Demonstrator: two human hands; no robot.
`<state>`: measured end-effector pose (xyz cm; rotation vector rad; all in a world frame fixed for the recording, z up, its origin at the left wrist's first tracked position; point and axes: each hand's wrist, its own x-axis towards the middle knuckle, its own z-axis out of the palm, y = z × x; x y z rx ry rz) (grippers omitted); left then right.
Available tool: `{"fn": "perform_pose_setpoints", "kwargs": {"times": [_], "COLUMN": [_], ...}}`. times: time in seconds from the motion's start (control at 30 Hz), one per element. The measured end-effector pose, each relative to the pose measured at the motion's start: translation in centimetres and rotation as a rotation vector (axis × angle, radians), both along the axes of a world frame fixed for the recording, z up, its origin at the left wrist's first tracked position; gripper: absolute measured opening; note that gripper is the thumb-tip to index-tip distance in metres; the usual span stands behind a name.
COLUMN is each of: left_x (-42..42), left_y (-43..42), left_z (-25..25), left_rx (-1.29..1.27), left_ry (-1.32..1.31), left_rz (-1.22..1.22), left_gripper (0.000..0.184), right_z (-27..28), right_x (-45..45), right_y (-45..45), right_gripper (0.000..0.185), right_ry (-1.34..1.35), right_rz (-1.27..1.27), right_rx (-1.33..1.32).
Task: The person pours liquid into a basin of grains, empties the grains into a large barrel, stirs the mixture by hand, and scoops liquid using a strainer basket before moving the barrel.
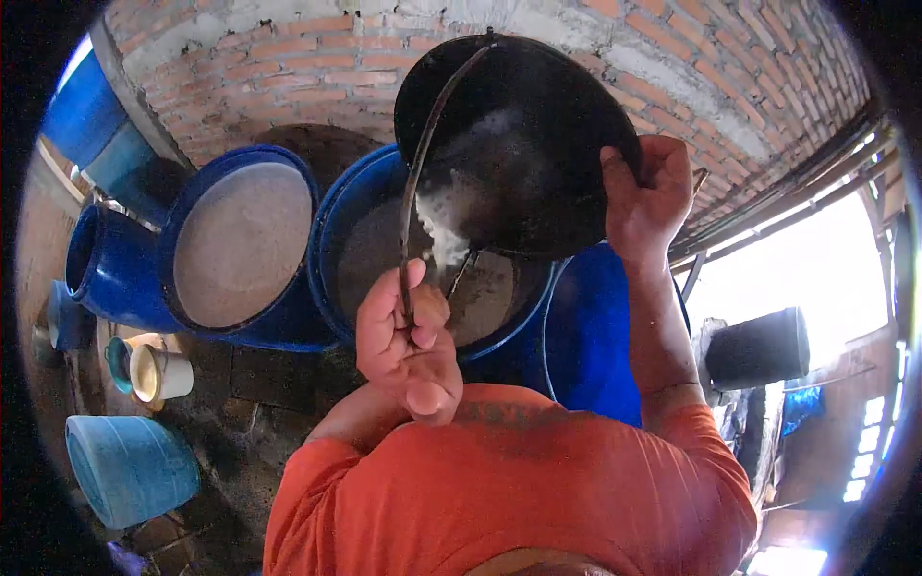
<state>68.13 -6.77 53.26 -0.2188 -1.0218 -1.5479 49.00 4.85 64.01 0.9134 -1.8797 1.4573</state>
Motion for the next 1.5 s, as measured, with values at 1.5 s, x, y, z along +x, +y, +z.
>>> {"fn": "perform_pose_setpoints", "kwargs": {"times": [1.5], "left_x": [-4.8], "left_y": [29.9], "left_z": [0.6], "left_rx": [-1.601], "left_ry": [-0.669], "left_rz": [-0.510], "left_gripper": [0.087], "right_z": [-14.5], "right_x": [6.8], "right_y": [36.7], "right_gripper": [0.021], "right_ry": [-0.844], "right_rz": [-0.002], "right_rx": [-0.269]}}
